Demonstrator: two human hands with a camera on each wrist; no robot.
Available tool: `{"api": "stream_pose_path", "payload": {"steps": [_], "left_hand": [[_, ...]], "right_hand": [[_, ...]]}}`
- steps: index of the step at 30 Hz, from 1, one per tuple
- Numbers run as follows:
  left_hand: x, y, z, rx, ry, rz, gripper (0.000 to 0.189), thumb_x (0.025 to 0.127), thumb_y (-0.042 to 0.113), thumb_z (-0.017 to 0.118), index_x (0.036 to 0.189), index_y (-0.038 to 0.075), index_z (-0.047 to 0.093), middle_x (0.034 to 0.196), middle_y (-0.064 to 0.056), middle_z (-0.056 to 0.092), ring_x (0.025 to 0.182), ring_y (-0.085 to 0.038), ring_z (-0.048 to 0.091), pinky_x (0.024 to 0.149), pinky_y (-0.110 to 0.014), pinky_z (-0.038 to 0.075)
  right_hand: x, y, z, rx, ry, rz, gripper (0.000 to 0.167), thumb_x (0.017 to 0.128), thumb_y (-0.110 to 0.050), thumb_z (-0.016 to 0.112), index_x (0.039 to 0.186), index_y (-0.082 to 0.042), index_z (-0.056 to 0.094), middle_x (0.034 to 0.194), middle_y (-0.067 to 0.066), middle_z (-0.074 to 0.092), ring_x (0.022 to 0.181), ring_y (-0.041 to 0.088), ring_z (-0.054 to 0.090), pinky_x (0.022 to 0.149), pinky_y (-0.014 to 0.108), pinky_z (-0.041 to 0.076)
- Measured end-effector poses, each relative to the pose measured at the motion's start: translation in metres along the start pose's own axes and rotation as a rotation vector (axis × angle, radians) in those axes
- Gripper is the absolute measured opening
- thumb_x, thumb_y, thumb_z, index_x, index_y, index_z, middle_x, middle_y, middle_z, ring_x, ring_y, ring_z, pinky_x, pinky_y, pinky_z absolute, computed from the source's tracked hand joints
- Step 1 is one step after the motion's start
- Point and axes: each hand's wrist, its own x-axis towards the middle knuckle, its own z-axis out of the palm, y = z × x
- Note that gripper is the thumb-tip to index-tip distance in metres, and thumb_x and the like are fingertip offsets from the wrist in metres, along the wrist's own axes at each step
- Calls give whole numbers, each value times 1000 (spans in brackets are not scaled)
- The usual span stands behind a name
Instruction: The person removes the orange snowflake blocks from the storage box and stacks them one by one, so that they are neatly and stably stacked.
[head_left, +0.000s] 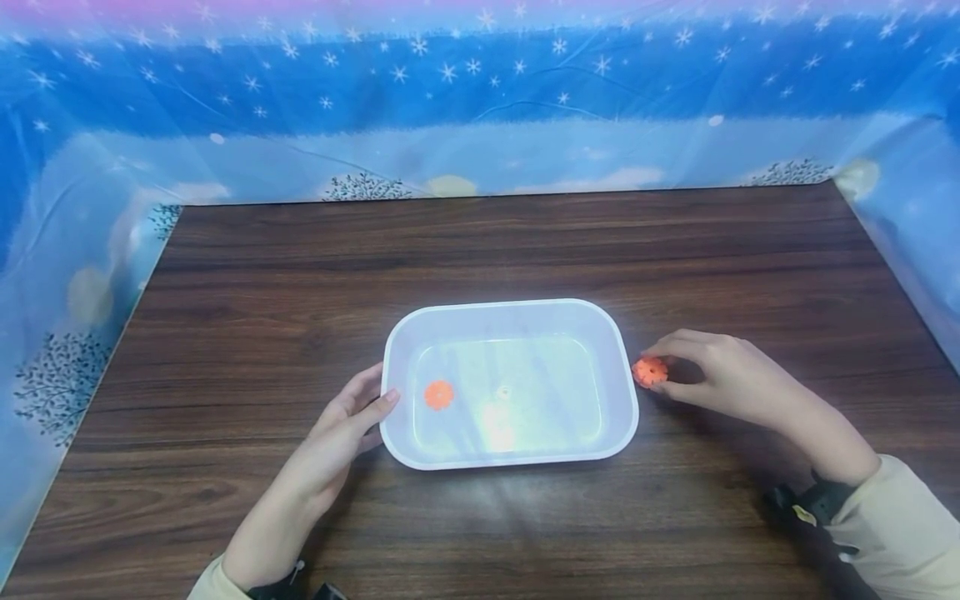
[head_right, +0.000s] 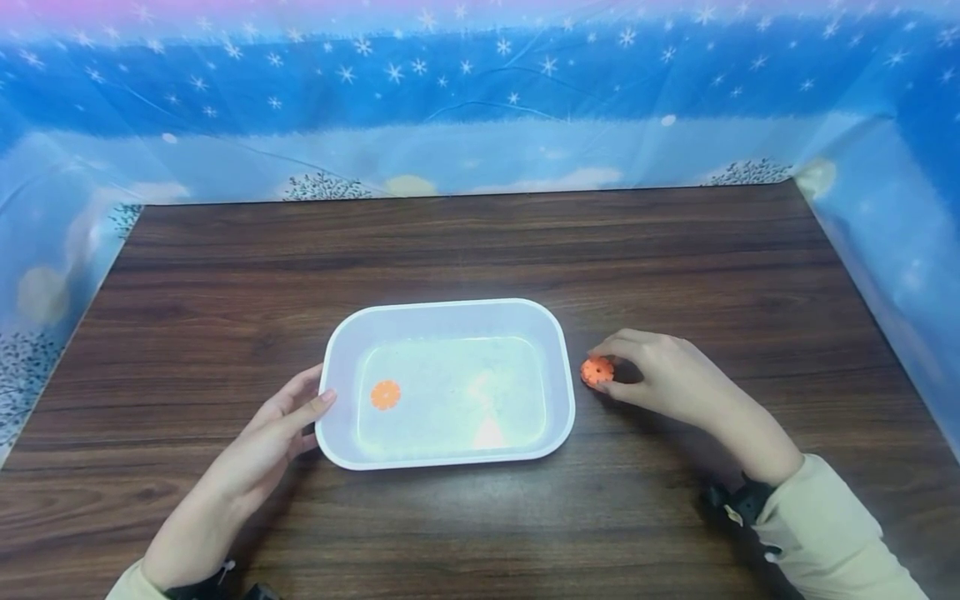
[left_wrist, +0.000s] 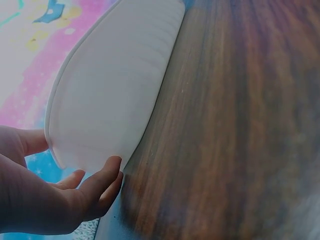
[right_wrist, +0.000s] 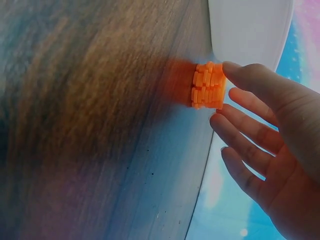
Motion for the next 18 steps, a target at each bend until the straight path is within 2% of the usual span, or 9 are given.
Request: {"api": "stream_pose_path", "payload": {"steps": [11, 18], "left_hand": [[-1, 1, 0, -8, -2, 9, 58, 97, 30, 50, 147, 15, 23, 152, -9, 23, 139, -29, 23, 108, -53, 24], [0, -3, 0, -5, -21, 45, 59, 96, 31, 52, 146, 14, 25, 149, -9, 27, 136, -27, 28, 108, -52, 25]], "right_hand": [[1, -3, -2, -18, 44, -36, 33, 77, -27, 77, 108, -18, 69, 103, -4, 66, 93, 17, 64, 77, 43, 52], [4, -8, -13, -24, 78, -88, 32, 78, -26, 76, 109, -18, 68, 103, -4, 65, 93, 17, 64, 76, 41, 52]]}}
